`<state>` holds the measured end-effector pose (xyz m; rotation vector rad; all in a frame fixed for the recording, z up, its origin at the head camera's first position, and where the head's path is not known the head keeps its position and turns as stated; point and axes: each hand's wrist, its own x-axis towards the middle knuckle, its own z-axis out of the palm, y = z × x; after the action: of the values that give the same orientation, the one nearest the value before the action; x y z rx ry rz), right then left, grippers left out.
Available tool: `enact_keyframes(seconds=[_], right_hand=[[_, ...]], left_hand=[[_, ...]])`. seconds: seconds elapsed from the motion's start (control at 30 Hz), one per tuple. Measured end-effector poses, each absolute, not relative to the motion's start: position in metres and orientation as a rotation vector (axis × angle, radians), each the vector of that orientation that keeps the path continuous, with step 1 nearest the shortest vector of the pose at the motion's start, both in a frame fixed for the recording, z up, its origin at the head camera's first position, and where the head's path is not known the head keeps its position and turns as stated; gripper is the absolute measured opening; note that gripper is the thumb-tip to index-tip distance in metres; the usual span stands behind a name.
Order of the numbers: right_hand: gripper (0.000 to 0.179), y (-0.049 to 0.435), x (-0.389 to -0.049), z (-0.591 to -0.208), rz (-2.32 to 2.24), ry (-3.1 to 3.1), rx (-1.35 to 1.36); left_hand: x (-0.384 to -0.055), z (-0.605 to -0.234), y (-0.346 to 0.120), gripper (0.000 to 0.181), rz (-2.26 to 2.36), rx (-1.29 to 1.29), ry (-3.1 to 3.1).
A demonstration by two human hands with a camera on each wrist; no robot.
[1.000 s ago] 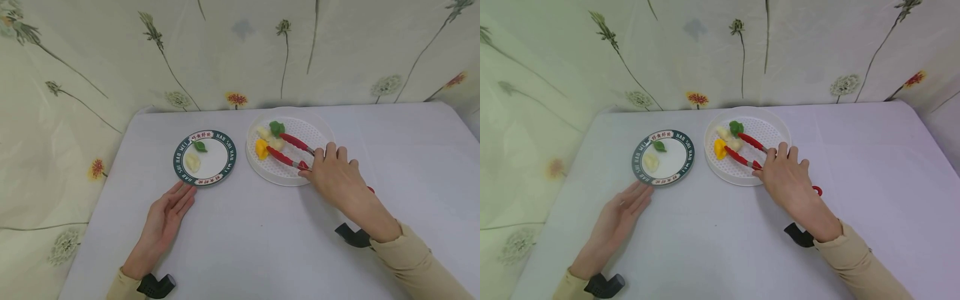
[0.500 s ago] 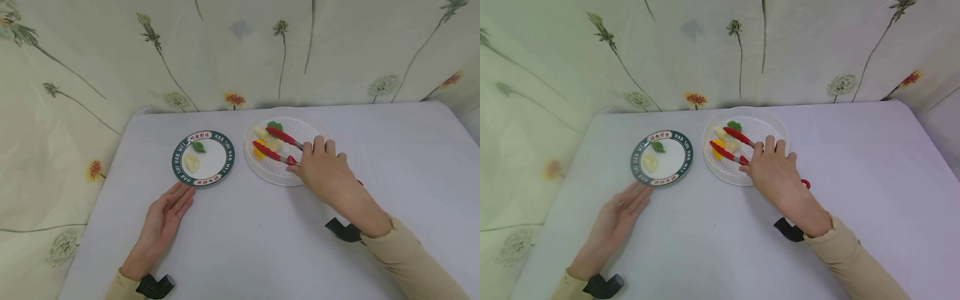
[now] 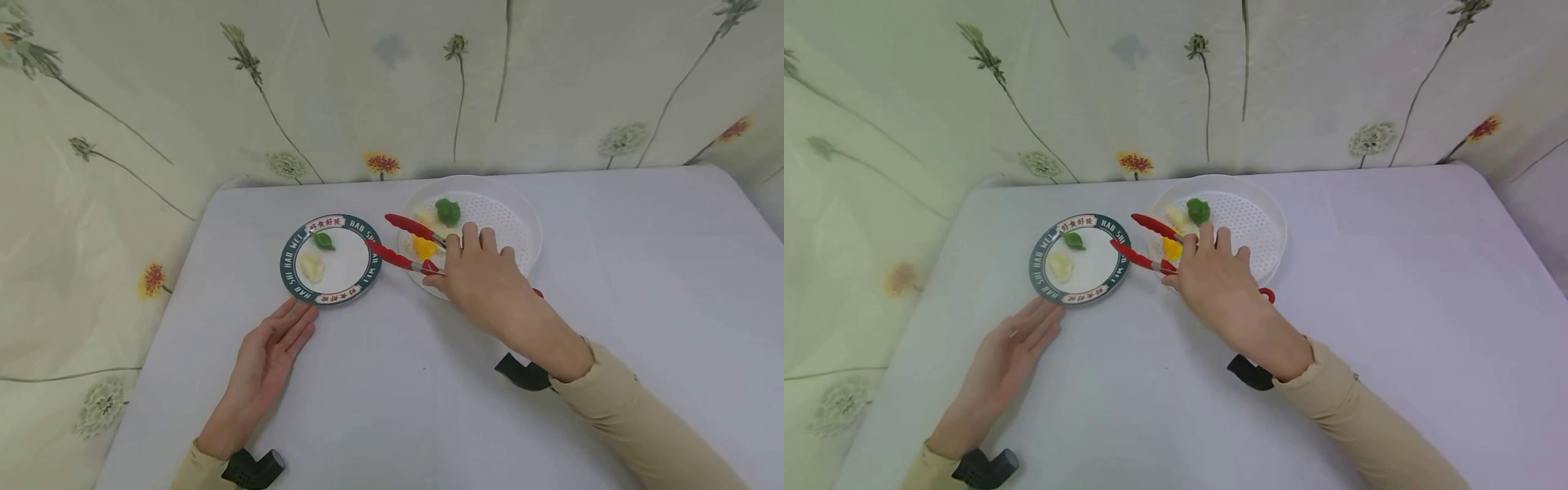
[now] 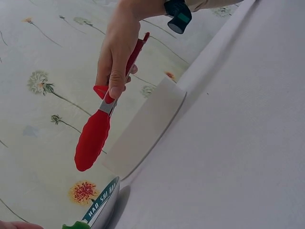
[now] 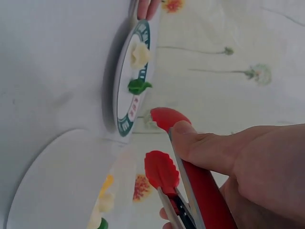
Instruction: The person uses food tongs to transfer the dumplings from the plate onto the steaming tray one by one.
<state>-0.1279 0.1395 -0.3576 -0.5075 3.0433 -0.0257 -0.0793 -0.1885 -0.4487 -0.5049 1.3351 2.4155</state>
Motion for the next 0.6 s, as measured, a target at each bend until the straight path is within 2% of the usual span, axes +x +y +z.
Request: enact_keyframes(seconds=[0.6], right_hand=[[0.067,0.08,-0.129,-0.375,-0.043,3.015,-0.742]], left_hand=[[-0.078,-0.449,-0.191,0.055,2.396,-0.505,1.377]])
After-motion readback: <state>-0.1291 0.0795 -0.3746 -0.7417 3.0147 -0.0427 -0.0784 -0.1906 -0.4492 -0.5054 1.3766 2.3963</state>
